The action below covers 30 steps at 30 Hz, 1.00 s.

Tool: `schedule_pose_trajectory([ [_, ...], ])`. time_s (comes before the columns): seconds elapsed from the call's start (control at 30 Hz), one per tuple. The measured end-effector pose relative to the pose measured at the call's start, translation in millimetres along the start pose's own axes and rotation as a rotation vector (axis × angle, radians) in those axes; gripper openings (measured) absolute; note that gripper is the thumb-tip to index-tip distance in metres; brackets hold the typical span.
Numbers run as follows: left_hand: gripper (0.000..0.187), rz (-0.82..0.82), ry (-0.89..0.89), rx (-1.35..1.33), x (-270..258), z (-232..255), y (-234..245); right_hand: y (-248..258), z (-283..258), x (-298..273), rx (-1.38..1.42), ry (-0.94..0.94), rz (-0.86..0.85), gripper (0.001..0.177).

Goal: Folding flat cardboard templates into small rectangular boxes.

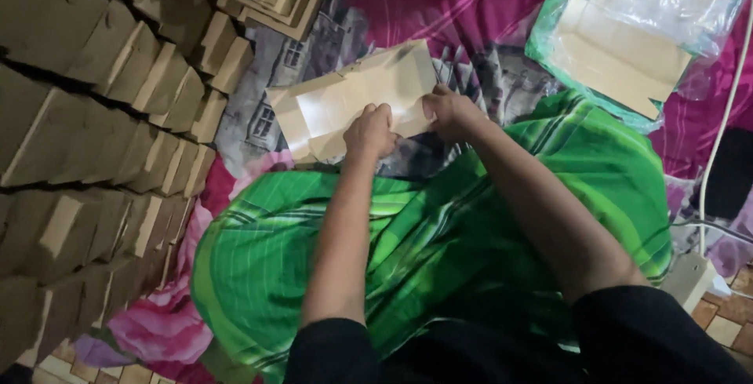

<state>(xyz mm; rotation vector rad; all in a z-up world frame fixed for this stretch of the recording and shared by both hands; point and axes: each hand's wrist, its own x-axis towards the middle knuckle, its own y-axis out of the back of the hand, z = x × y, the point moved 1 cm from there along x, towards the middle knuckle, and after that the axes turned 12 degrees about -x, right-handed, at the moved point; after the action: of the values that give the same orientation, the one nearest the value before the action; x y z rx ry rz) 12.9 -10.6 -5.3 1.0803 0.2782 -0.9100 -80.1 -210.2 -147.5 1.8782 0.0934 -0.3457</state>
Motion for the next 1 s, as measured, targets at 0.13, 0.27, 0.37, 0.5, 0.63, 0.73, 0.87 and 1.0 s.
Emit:
schedule_pose_trajectory([
  [0.13,0.031,0.031,-0.091,-0.027,15.3,-11.9,-0.8,24.2,-4.7,3.7,-0.091,0.025,-0.008,0.048],
  [0.27,0.029,0.026,-0.191,-0.066,26.9,-34.6,-6.9,12.8,-2.9,4.8,-0.004,0.006,0.010,0.048],
  [0.37,0.027,0.070,-0.192,-0.125,35.4,-34.1,-15.2,59.1,-32.6,-10.0,-0.010,-0.029,-0.034,0.035],
  [0.5,0.033,0.070,-0.197,-0.116,18.5,-29.3,-2.6,62.3,-34.2,-5.5,0.077,-0.069,-0.044,0.045],
  [0.63,0.037,0.091,-0.207,-0.004,-5.8,-9.5,-4.9,48.9,-31.1,-7.7,0.008,-0.079,-0.040,0.049],
  [0.73,0.055,0.168,-0.370,0.281,-17.8,-8.8,-30.2,39.1,-23.8,-6.7,0.141,-0.056,0.020,0.045],
  [0.87,0.019,0.604,-0.834,0.597,9.0,-39.2,-83.4,31.3,7.7,-7.6,0.393,-0.012,0.087,0.033],
  [1.0,0.027,0.627,-0.796,0.607,30.4,-59.6,-109.1,93.5,-8.5,-42.0,0.233,0.069,0.157,0.031],
])
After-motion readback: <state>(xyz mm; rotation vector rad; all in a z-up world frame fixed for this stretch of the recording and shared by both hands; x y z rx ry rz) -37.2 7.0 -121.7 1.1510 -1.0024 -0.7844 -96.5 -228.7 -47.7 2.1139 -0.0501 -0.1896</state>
